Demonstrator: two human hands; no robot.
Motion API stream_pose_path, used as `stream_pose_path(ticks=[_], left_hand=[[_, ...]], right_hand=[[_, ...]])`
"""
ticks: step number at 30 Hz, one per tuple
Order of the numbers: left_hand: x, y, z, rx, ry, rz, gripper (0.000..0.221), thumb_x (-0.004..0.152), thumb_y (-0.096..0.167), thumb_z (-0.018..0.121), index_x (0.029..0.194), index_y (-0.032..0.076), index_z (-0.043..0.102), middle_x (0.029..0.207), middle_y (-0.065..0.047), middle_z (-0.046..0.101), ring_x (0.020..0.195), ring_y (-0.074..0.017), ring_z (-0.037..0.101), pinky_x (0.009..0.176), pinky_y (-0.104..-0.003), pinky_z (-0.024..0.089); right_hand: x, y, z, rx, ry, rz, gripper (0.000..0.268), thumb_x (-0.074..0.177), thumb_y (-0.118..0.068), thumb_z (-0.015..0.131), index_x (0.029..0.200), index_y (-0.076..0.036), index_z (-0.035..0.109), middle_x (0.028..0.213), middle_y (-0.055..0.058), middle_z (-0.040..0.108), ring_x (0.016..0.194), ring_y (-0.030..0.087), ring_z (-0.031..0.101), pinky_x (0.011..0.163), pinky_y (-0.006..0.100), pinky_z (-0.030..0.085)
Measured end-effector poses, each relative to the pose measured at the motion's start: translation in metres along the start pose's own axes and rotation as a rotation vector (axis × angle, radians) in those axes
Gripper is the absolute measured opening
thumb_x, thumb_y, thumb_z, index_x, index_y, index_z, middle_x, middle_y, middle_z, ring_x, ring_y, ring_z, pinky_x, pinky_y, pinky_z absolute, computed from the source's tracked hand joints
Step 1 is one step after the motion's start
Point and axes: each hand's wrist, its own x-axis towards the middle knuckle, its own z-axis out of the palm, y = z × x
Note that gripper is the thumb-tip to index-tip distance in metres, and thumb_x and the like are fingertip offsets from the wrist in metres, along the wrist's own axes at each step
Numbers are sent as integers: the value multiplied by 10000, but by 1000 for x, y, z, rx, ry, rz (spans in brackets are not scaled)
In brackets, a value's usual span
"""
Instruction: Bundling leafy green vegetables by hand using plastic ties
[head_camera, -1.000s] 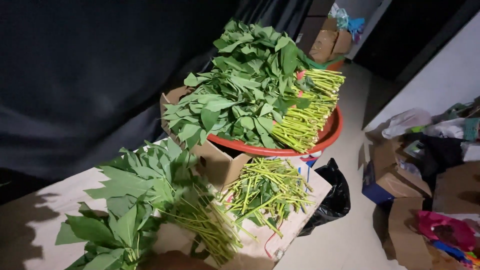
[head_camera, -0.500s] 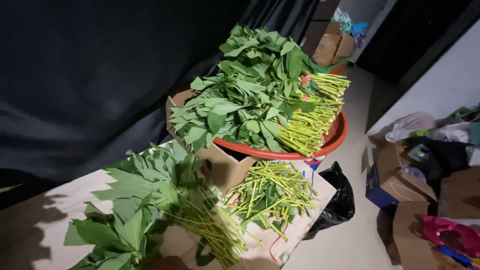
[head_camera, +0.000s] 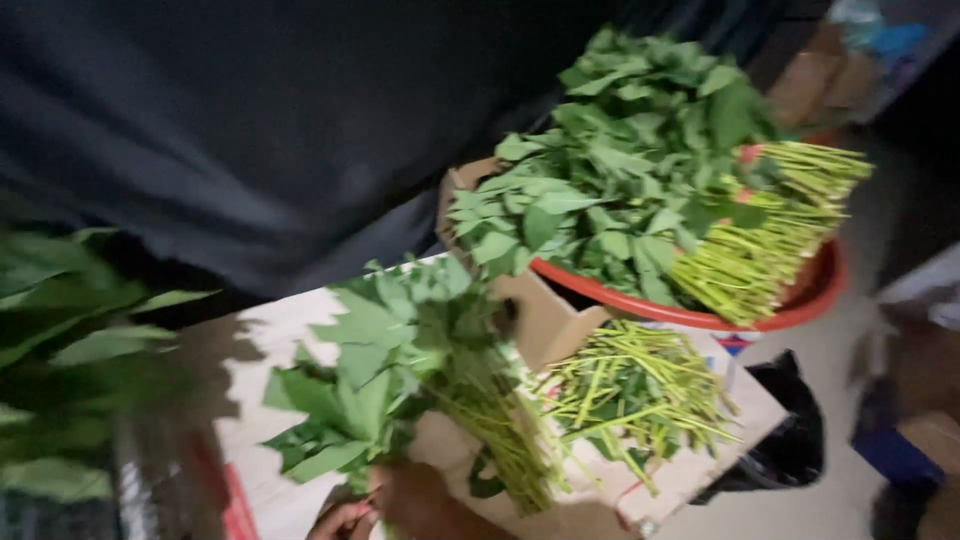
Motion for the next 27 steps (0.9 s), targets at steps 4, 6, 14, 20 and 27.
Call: stream_pose_path(ticks=[4,6,14,20,27], left_hand=[[3,14,-14,-73,-72,-291,54,769,94,793,742,54,818,718,-14,499,578,-115,463,540,-226,355],[10,34,-16,32,-128,-315,46,774,64,796,763,104,818,667,0,574,584,-115,471,566,-250,377],[15,65,-18,40,-131,-468,56,761,41,856,815,56,861,800,-53,773,709,-124,712,707,-232,557],[13,78,-16,114,-227,-316,87,774,50,843,799,131,867,842,-5,710,664,-118,655,638,-232,523],[8,100,-5,143,-109,-293,137,796,67,828,890,142,893,899,-10,661,694,-118,615,648,-221,483]], right_hand=[[20,37,25,-33,152,-163,230,1002,-320,440,1028,-196,632,989,114,683,919,359,665,755,506,508],[11,38,11,-165,154,-181,231,1005,-403,506,1061,-191,579,954,146,696,885,396,668,732,516,508],[-13,37,2,167,237,-206,169,935,-277,451,892,-218,604,783,61,654,701,263,584,615,435,392],[-14,43,9,142,352,-340,87,953,-264,608,875,-229,625,702,14,675,603,234,608,547,394,439],[-7,51,11,231,452,-707,158,906,-41,647,875,-166,737,701,-21,707,551,139,590,476,301,463]])
